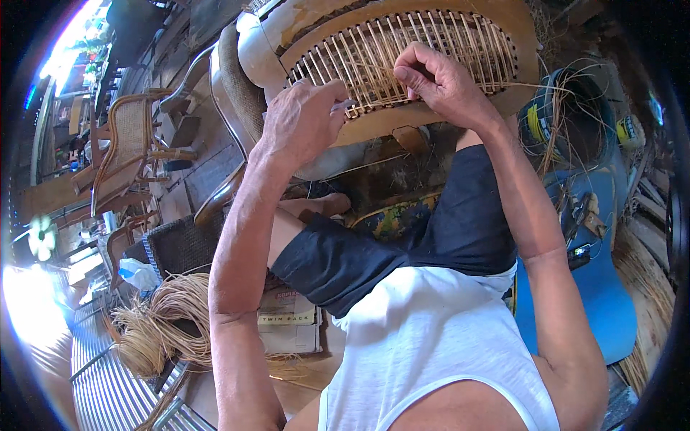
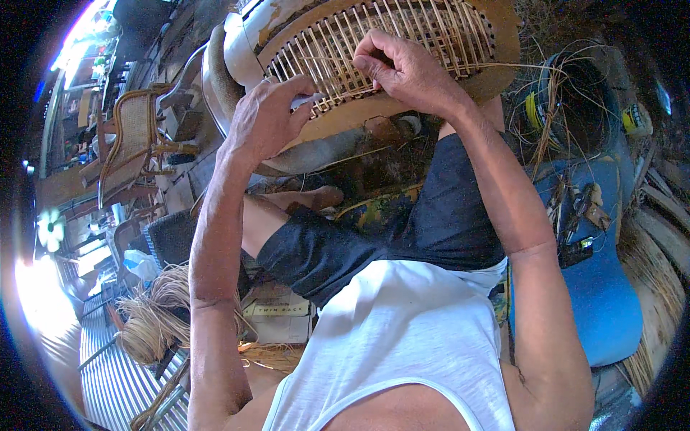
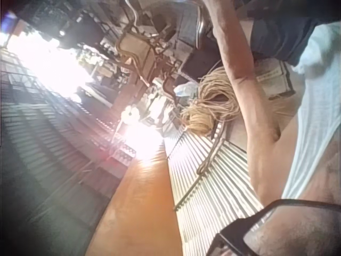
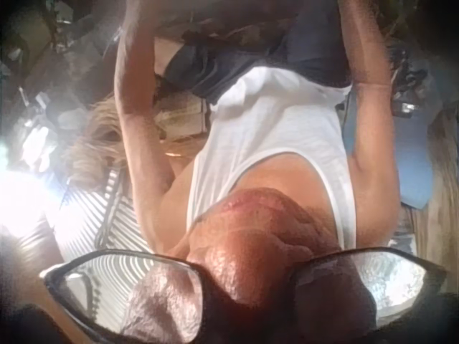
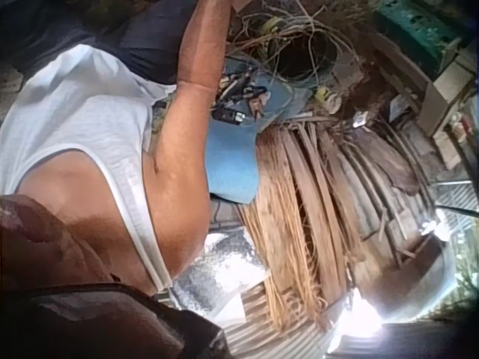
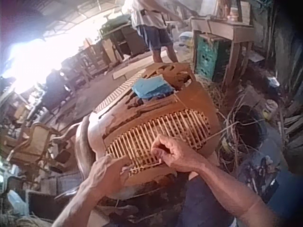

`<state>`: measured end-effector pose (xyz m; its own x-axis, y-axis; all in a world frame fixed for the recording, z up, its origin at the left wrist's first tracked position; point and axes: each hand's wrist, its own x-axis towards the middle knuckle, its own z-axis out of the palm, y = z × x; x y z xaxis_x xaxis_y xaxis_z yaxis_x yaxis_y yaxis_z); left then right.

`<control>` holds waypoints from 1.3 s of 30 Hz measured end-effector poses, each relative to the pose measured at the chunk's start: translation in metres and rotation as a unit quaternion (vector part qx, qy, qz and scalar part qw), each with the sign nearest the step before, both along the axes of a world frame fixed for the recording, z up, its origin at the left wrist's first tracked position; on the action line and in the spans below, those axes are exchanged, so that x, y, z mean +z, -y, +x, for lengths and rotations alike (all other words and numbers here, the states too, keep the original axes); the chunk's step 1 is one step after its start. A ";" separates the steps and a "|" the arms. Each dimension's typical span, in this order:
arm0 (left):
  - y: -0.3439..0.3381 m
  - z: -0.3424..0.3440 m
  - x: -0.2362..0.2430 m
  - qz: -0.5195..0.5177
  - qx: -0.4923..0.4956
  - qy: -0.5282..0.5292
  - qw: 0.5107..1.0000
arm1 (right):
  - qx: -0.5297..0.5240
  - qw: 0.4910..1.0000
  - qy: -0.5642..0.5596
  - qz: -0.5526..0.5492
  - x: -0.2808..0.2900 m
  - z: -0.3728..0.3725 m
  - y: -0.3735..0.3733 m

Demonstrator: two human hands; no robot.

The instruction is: The person weaves strips through the backrest of a wooden chair using a thin tool to thread and tighten them. They periodically trim excess material with a pair of snips and wipe the chair frame with a blue cloth.

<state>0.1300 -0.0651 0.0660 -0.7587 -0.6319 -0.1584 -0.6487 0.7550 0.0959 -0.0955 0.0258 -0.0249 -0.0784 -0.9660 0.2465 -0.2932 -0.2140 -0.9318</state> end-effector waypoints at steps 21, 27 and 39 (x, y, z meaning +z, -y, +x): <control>0.003 -0.006 0.004 -0.005 -0.027 0.020 0.999 | 0.003 1.000 0.016 0.012 0.005 -0.001 0.001; 0.004 -0.009 0.002 -0.058 -0.089 0.039 0.994 | 0.012 0.999 0.047 0.016 -0.001 -0.003 0.002; -0.002 -0.023 -0.002 -0.059 -0.070 0.105 0.990 | 0.033 0.997 0.076 0.008 -0.005 -0.005 0.006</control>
